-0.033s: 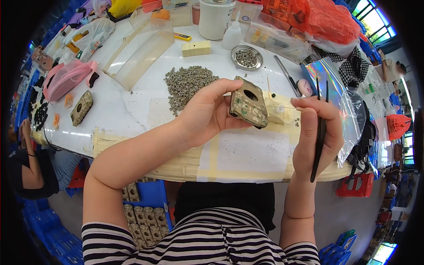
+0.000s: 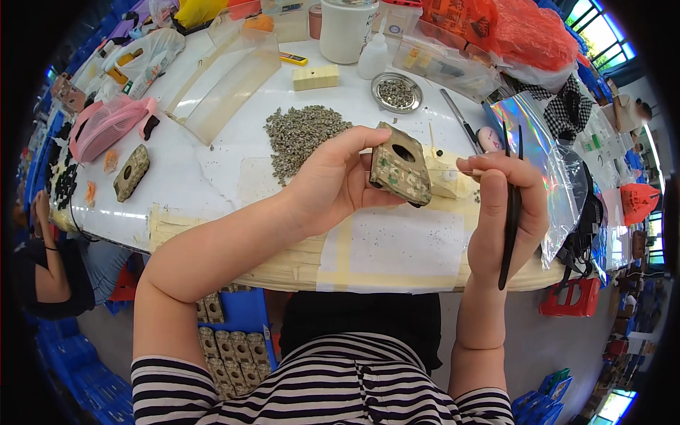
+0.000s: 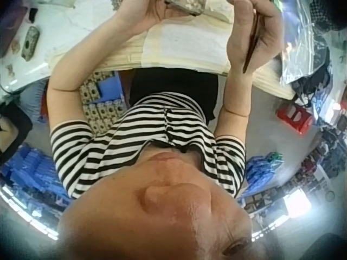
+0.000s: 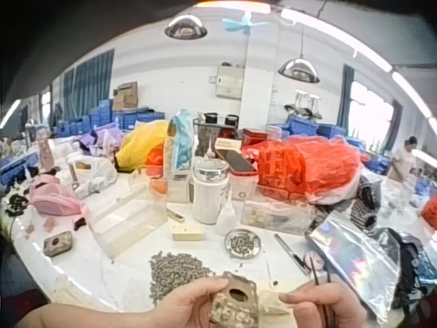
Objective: The person assembles a toy tank by picking up small camouflage-patterned parts, applying adhesive with a tool, and joining the pieces together while seated at a workbench.
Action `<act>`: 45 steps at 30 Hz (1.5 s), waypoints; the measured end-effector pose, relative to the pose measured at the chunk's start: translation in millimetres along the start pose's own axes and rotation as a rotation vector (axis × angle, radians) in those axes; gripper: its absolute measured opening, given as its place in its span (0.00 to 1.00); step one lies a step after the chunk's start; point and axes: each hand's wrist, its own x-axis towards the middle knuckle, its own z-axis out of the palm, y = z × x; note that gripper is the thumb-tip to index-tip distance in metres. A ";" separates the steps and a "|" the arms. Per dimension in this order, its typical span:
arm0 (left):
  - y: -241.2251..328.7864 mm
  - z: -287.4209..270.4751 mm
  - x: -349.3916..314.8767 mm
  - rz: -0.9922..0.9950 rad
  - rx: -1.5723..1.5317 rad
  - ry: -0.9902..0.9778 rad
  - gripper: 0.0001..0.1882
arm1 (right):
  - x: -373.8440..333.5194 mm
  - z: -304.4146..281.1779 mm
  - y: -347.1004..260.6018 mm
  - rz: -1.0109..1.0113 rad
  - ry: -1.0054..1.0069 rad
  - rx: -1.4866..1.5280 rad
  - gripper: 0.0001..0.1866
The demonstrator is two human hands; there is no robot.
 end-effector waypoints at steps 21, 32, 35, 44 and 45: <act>1.0 4.2 -4.2 -0.005 0.018 0.042 0.23 | -3.2 16.4 2.1 0.199 -0.067 0.247 0.03; 0.6 1.0 -2.2 0.007 0.012 0.018 0.26 | -3.8 8.2 5.8 0.245 0.060 0.305 0.06; 0.1 1.1 -0.7 0.026 0.016 -0.001 0.26 | -6.9 -4.0 15.6 0.185 0.126 0.061 0.06; 0.4 0.9 0.2 0.035 0.041 0.025 0.27 | -9.2 -14.0 29.3 -0.077 -0.064 -0.622 0.05; 0.7 1.8 0.0 0.041 0.049 0.047 0.27 | -10.6 -14.3 30.8 -0.050 -0.109 -0.633 0.06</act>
